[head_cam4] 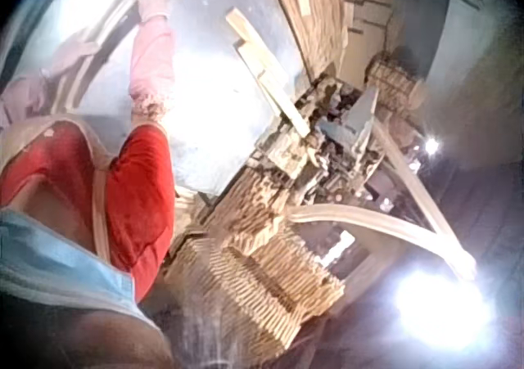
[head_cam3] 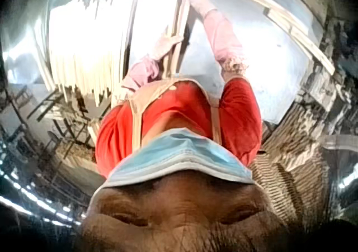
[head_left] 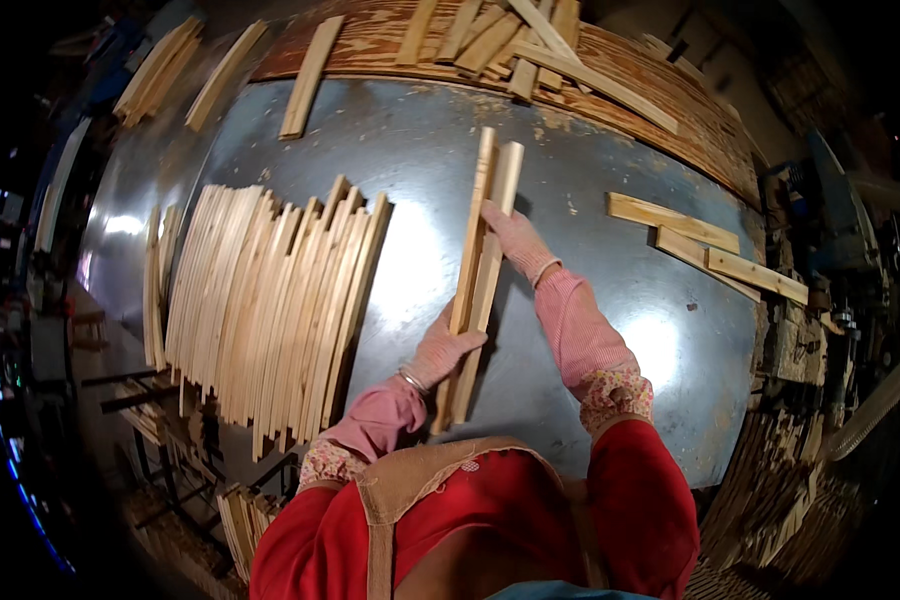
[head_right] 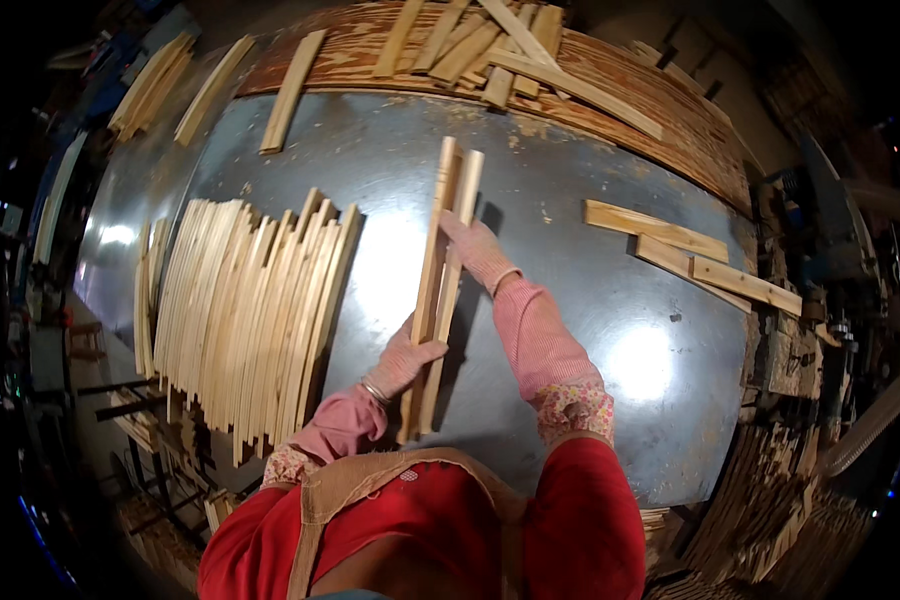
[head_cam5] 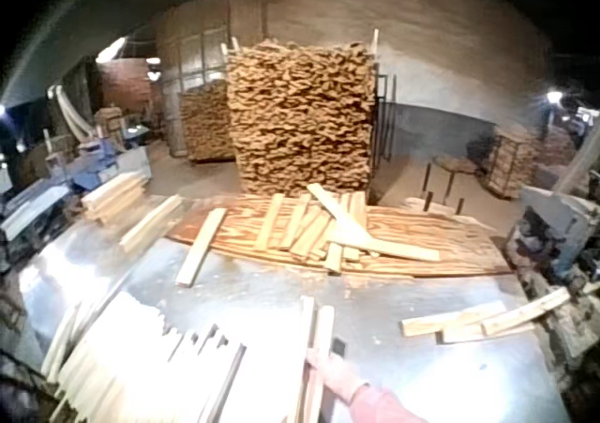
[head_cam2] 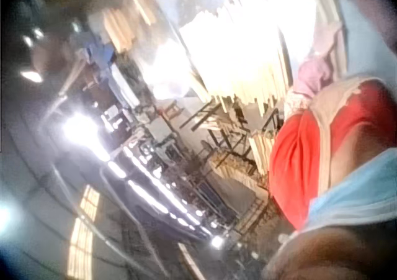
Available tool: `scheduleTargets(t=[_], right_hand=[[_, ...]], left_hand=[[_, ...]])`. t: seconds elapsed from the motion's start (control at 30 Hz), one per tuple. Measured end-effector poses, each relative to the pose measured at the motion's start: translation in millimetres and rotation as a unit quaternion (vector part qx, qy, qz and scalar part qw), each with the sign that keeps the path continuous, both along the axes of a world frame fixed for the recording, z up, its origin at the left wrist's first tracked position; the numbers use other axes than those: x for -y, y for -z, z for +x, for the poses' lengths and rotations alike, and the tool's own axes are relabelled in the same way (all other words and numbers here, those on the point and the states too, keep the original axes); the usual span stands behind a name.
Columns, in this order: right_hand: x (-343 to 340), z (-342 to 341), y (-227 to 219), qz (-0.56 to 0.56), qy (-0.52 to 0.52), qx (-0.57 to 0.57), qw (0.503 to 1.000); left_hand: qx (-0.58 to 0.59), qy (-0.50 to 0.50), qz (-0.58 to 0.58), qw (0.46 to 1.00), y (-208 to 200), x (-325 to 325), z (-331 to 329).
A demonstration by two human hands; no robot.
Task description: The person sorts and stacks thin wooden slats on a large, round metal table. They pick up individual pieces from a pile, align them, and place them into a neat stack, occasionally moving the stack to a different position on the table.
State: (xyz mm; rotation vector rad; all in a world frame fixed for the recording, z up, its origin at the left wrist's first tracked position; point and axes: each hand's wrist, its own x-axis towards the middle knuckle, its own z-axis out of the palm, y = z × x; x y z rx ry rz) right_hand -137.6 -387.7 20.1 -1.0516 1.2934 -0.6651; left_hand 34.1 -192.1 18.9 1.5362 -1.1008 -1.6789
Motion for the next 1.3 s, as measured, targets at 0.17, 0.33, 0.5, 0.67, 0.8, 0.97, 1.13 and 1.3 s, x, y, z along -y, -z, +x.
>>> scheduleTargets(t=[0.17,0.33,0.5,0.67,0.8,0.97,1.13,1.3], right_hand=[[-76,18,19,0.172,0.096,0.236,0.952],[-190,79,57,0.206,0.056,0.181,0.96],[-178,145,60,0.031,-0.167,-0.264,0.95],[-211,255,70,0.002,-0.284,-0.298,0.911],[-223,223,67,-0.022,-0.158,-0.168,0.973],[-300,171,-32,-0.124,0.208,0.0,0.97],[-397,34,-50,-0.06,0.479,-0.067,0.873],[-592,-156,17,-0.199,0.747,-0.079,0.629]], left_hand=[[-0.266,-0.076,0.13,0.952,-2,-44,96],[-0.284,-0.079,0.107,0.95,-5,-87,170],[-0.293,-0.116,0.072,0.946,-15,-122,222],[-0.243,-0.094,0.055,0.964,-25,-125,260],[-0.207,-0.042,0.021,0.977,-38,-102,256],[-0.045,0.19,-0.045,0.98,-14,-94,174],[-0.077,0.366,-0.096,0.922,-42,-142,59],[0.045,0.376,-0.104,0.92,-10,-203,25]])
